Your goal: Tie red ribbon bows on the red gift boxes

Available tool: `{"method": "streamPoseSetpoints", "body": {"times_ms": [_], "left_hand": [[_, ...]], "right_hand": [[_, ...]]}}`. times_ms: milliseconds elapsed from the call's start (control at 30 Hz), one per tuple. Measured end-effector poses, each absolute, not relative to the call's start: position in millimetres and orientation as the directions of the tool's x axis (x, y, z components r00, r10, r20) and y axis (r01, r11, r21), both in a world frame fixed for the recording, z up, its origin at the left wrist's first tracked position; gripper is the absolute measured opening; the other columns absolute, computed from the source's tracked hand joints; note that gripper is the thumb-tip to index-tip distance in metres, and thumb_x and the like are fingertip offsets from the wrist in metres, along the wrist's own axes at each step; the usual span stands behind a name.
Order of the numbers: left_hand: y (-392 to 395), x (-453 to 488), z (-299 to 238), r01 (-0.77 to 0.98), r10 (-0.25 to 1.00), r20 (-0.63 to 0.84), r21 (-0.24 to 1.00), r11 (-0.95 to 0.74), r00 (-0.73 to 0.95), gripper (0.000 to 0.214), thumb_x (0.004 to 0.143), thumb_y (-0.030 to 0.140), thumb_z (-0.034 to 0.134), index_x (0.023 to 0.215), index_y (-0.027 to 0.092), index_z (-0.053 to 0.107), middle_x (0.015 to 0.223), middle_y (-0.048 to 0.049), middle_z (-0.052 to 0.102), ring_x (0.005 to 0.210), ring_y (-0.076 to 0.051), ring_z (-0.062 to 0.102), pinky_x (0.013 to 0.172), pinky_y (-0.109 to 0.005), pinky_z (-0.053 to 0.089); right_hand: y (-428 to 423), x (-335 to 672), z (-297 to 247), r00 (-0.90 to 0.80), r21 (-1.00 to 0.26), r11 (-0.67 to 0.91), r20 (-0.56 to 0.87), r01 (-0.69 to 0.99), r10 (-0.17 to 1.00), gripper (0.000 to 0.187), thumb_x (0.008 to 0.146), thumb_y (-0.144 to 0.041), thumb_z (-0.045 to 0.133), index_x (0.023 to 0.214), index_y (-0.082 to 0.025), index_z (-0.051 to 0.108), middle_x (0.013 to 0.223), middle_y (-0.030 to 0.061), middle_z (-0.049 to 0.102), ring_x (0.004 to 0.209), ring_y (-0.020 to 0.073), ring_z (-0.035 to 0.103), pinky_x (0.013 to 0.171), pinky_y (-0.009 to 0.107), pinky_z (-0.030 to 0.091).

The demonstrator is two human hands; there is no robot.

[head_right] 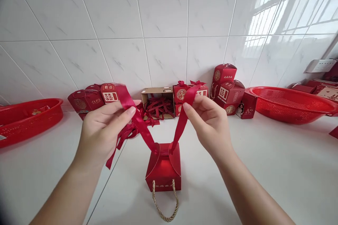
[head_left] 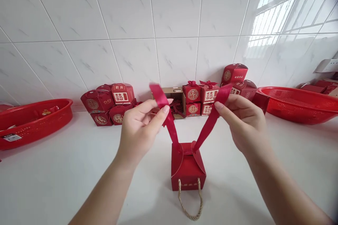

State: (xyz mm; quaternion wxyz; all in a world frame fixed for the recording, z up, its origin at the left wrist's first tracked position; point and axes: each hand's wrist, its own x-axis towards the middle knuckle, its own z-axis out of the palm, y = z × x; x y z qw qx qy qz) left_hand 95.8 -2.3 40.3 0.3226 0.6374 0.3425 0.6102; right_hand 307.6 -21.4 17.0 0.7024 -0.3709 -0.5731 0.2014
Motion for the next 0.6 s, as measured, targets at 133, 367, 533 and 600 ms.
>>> {"method": "streamPoseSetpoints", "body": {"times_ms": [133,367,533,600], "left_hand": [[-2.1,114.5,44.6,-0.116,0.795,0.606,0.791,-0.601,0.017,0.015,0.081,0.031,0.068,0.090,0.022,0.076,0.079,-0.0002,0.071,0.086,-0.016,0.065,0.078,-0.026,0.051],[2.9,125.8,48.5,-0.212,0.792,0.609,0.778,-0.591,0.030,0.014,0.081,0.027,0.069,0.091,0.020,0.075,0.086,-0.0019,0.073,0.097,-0.019,0.065,0.090,-0.032,0.050],[2.5,122.1,48.4,-0.201,0.795,0.602,0.790,-0.580,0.073,0.017,0.085,0.034,0.064,0.092,0.021,0.073,0.079,-0.0009,0.070,0.088,-0.017,0.066,0.085,-0.031,0.052],[0.6,121.0,49.6,-0.183,0.787,0.606,0.792,-0.582,0.115,0.018,0.086,0.034,0.063,0.092,0.020,0.072,0.075,-0.0004,0.069,0.082,-0.015,0.067,0.082,-0.029,0.053]], "right_hand": [[-20.3,292.3,29.1,0.280,-0.724,0.678,0.682,0.129,0.675,0.013,0.084,-0.032,0.065,0.080,-0.020,0.064,0.075,0.0010,0.061,0.070,0.0134,0.056,0.062,0.026,0.048],[-18.1,294.0,34.1,0.192,-0.715,0.698,0.689,0.029,0.698,0.011,0.086,-0.029,0.064,0.079,-0.022,0.069,0.073,-0.0010,0.061,0.071,0.0115,0.057,0.064,0.025,0.048],[-15.7,293.7,32.4,0.144,-0.734,0.679,0.671,-0.010,0.727,0.010,0.086,-0.031,0.063,0.091,-0.022,0.065,0.086,0.0014,0.067,0.080,0.0163,0.065,0.075,0.034,0.055],[-14.9,290.5,34.9,0.109,-0.755,0.652,0.643,-0.068,0.758,0.010,0.086,-0.030,0.062,0.092,-0.022,0.064,0.083,0.0010,0.067,0.073,0.0149,0.066,0.071,0.033,0.057]]}}
